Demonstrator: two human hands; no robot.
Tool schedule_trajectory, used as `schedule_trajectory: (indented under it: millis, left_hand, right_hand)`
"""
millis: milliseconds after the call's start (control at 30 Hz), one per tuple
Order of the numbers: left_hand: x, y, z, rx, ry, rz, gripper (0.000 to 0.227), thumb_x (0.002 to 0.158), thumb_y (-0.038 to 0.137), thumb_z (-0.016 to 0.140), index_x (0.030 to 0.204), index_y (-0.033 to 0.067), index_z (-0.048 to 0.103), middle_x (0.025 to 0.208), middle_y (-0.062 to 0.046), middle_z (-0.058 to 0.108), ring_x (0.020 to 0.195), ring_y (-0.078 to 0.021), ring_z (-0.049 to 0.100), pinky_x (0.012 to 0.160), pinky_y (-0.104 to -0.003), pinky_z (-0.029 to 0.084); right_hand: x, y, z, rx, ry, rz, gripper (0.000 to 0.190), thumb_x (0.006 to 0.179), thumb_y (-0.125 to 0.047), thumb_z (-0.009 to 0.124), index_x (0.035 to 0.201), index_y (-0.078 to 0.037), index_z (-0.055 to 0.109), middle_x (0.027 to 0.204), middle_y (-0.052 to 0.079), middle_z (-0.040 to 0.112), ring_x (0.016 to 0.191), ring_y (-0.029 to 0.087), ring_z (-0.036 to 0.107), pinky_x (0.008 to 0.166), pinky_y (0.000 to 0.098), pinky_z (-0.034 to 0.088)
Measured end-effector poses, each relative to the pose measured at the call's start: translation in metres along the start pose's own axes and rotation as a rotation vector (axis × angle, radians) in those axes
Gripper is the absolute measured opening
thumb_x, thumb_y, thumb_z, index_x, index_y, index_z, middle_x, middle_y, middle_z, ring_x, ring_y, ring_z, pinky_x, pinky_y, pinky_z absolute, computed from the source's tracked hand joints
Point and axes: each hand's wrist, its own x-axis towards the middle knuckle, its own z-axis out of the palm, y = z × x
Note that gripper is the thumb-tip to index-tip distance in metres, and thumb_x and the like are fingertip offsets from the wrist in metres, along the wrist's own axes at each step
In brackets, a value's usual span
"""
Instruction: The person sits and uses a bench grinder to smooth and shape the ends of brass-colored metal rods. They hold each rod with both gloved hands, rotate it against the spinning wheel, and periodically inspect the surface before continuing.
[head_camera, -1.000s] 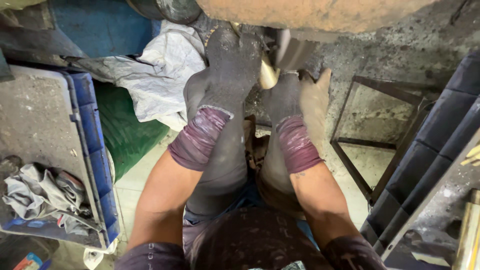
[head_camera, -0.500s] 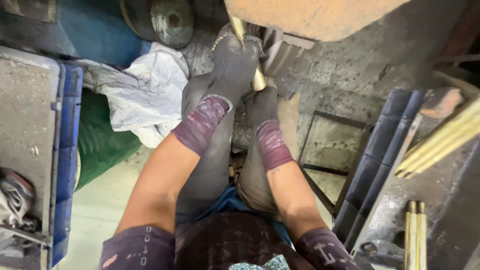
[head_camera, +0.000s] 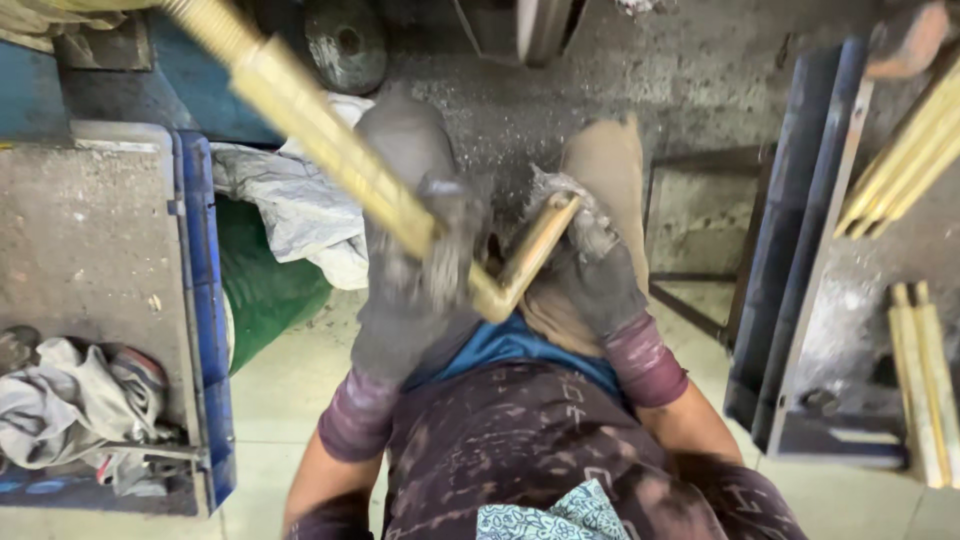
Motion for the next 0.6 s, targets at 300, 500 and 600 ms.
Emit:
schedule_trajectory:
  millis: [300, 500, 600]
  left_hand:
    - [-0.131, 0.004, -0.029, -0.077, -0.166, -0.203, 0.045, 0.093, 0.023, 0.075, 0.136, 0.0125, 0.063, 0.121, -0.010, 0.076, 0.106, -0.0217, 0.075, 0.093, -0.033, 0.057]
    - [-0.157, 0.003, -0.024, -0.207, -0.206, -0.423, 0.049, 0.097, 0.029, 0.068, 0.142, 0.0161, 0.056, 0.130, -0.008, 0.069, 0.114, -0.0208, 0.070, 0.100, -0.035, 0.055]
    - [-0.141, 0.012, -0.021, -0.169, -0.227, -0.369, 0.049, 0.099, 0.030, 0.064, 0.145, 0.0177, 0.053, 0.134, -0.008, 0.065, 0.118, -0.0213, 0.067, 0.102, -0.036, 0.054]
  right_hand:
    - [-0.067, -0.010, -0.030, -0.567, 0.000, -0.126, 0.036, 0.111, -0.020, 0.047, 0.141, -0.004, 0.058, 0.137, 0.016, 0.067, 0.130, 0.030, 0.064, 0.114, 0.0385, 0.050]
    - [-0.089, -0.010, -0.042, -0.264, 0.157, -0.189, 0.048, 0.108, -0.030, 0.053, 0.148, -0.004, 0.049, 0.138, 0.015, 0.064, 0.126, 0.030, 0.063, 0.111, 0.0377, 0.052]
    - [-0.091, -0.016, -0.053, -1.005, 0.160, -0.502, 0.043, 0.108, -0.032, 0.064, 0.138, -0.004, 0.053, 0.132, 0.017, 0.063, 0.123, 0.031, 0.065, 0.108, 0.0401, 0.054]
